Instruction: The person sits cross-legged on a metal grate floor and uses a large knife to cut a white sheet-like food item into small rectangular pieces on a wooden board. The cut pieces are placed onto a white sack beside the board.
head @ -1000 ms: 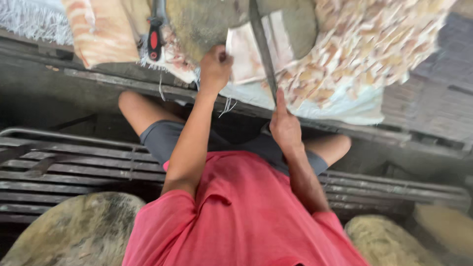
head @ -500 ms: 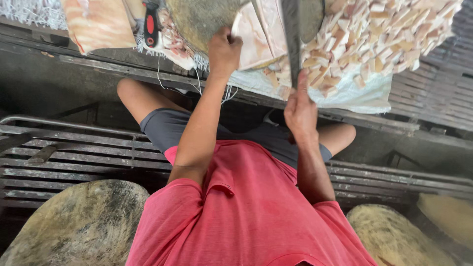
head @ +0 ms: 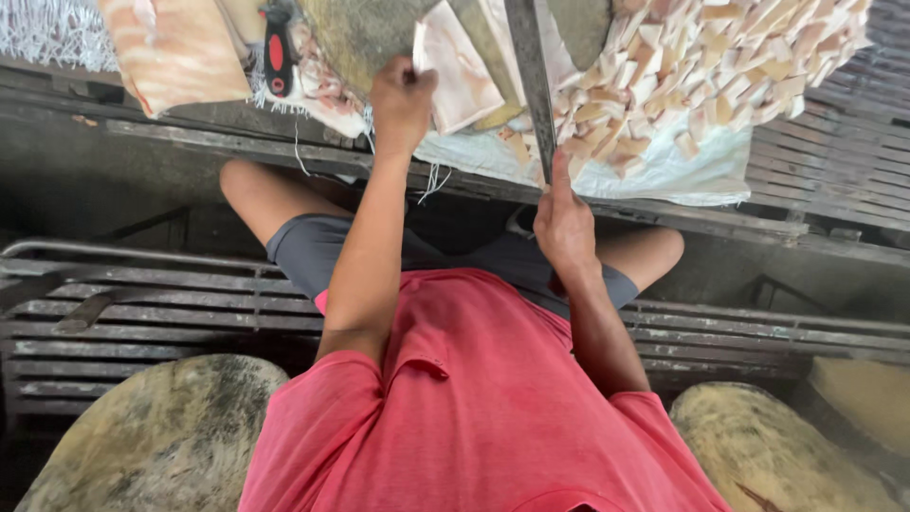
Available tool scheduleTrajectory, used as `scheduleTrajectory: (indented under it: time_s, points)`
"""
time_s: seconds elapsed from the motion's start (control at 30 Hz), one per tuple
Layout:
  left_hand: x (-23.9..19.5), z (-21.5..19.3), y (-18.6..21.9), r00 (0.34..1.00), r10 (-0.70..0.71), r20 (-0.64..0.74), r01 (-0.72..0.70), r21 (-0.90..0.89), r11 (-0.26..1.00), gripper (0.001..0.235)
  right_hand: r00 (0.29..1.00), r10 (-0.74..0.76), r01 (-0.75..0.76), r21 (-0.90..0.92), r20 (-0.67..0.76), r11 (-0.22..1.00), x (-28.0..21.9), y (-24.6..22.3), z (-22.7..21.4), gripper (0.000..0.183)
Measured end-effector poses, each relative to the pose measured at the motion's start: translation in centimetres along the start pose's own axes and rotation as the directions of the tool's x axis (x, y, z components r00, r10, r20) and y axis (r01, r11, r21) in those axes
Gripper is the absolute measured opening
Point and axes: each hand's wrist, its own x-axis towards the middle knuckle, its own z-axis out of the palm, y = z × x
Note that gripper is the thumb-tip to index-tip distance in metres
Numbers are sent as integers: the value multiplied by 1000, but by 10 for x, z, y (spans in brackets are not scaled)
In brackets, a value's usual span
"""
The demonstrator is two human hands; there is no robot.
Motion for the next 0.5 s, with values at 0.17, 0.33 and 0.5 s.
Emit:
scheduleTrajectory:
  time_s: [0.17,0.33,0.5]
  points:
    - [-2,5,11,993,74,89,-78,50,996,20,997,-7,18,137,-81,990,5,-6,-6,77]
    - [2,3,12,991,130,-13,-121,279,953,34,976,-192,188,-52,-102,981,22,-27,17,71]
    - [-2,0,6,990,138,-17,-134,149,980,30,961,-270,265,-88,-57,960,34,-34,8,70]
